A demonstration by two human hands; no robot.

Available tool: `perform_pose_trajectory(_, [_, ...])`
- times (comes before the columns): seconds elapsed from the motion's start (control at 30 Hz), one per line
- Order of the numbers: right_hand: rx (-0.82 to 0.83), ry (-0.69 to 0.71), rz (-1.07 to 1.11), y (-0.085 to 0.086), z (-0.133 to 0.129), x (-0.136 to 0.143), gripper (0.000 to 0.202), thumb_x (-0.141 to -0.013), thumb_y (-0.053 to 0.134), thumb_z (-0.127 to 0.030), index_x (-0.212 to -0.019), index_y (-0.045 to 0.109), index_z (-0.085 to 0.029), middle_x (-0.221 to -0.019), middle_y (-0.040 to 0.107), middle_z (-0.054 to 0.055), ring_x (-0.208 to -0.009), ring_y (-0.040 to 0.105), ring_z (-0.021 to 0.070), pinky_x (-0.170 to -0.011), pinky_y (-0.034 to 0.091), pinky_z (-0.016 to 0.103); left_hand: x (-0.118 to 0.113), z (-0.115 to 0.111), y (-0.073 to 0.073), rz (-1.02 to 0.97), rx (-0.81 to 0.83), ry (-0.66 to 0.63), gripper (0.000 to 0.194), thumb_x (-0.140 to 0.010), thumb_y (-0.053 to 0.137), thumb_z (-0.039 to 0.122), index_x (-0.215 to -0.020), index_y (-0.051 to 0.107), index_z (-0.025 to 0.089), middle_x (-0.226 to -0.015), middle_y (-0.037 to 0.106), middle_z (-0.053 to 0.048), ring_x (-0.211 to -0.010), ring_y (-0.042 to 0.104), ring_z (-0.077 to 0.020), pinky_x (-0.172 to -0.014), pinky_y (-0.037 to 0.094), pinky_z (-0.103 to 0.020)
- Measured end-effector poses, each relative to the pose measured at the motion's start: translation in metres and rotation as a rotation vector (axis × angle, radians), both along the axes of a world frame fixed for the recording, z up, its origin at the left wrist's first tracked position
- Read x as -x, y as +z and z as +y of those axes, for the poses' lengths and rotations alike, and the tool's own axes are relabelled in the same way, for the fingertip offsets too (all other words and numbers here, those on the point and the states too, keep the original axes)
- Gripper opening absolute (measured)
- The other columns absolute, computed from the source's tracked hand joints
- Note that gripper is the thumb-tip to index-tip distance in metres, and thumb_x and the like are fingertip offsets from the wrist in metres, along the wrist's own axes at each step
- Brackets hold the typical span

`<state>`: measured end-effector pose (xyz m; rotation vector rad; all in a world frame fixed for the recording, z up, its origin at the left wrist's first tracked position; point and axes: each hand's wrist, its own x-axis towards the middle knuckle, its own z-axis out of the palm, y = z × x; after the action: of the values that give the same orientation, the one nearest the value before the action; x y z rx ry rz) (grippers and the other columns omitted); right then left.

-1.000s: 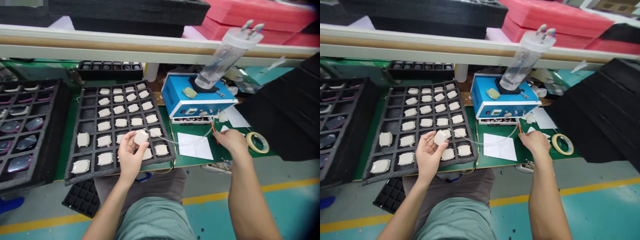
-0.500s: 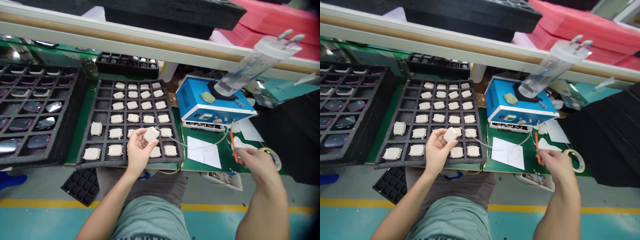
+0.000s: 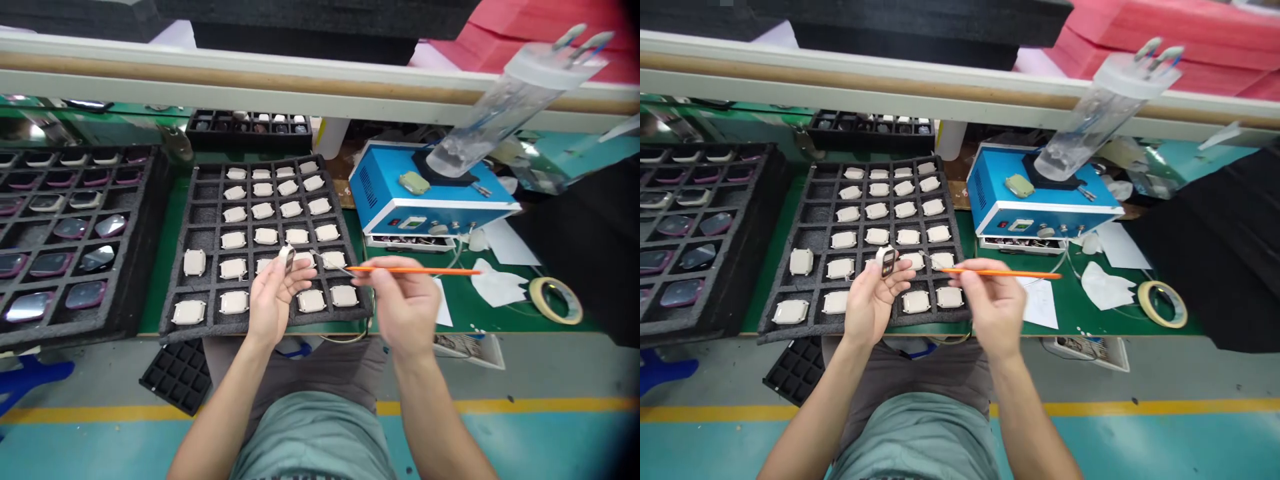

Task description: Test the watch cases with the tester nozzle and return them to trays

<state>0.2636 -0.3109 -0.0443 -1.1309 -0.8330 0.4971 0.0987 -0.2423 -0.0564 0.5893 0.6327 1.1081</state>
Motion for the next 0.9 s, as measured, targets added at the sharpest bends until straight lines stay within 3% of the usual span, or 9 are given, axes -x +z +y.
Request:
perform_pose_trajectory(0.13, [-0.09,0.08,-0.078,-0.005,0.021,0.042,0.004,-0.095,0.074,-0.028,-0.096,0.075,-0.024,-0.099,0.08,0.005,-0.1,0.078,0.02,-0.09,0.066,0.035,0.004,0.0,0.002,-0.082,0.023,-0.055,0.042,-0.101,0.062,0.046,-0.109,0.075,0.007,-0.088,0.079,-0.013,-0.071,0.074,-0.0177,-0.066,0.057,-0.026])
perform_pose_trajectory(0.23, [-0.089,0.116,-0.058,-0.008,0.031,0.052,0.005,-0.097,0.073,-0.028,-0.099,0.075,-0.024,-0.103,0.081,0.006,-0.104,0.079,0.0215,-0.093,0.065,0.036,0.005,0.001,0.005,-0.119,0.05,-0.067,0.048,-0.11,0.038,0.038,-0.107,0.074,0.007,-0.081,0.075,-0.011,-0.062,0.068,-0.0151,-0.062,0.054,-0.025])
perform_pose_trajectory(0.33, [-0.055,0.133,-0.029,-0.011,0.034,0.056,0.008,-0.098,0.072,-0.03,-0.101,0.074,-0.024,-0.104,0.081,0.006,-0.103,0.08,0.0223,-0.093,0.066,0.038,0.006,0.002,0.008,-0.132,0.084,-0.088,0.057,-0.112,0.026,0.035,-0.104,0.074,0.007,-0.077,0.072,-0.011,-0.059,0.066,-0.0151,-0.06,0.052,-0.025])
perform_pose_trajectory(0.57, [-0.066,0.156,0.039,-0.012,0.037,0.062,0.006,-0.096,0.073,-0.029,-0.097,0.074,-0.023,-0.099,0.081,0.004,-0.099,0.08,0.0208,-0.089,0.067,0.035,0.008,0.006,0.012,-0.167,0.169,-0.122,0.061,-0.112,0.022,0.035,-0.099,0.075,0.008,-0.073,0.067,-0.009,-0.053,0.058,-0.0125,-0.057,0.049,-0.024])
perform_pose_trajectory(0.9, [-0.018,0.169,0.084,-0.01,0.039,0.064,0.014,-0.097,0.073,-0.036,-0.096,0.071,-0.022,-0.098,0.082,0.006,-0.096,0.081,0.0223,-0.089,0.068,0.038,0.01,0.005,0.008,-0.121,0.172,-0.138,0.04,-0.104,0.047,0.044,-0.098,0.073,0.014,-0.071,0.064,-0.005,-0.052,0.049,-0.0116,-0.055,0.044,-0.026])
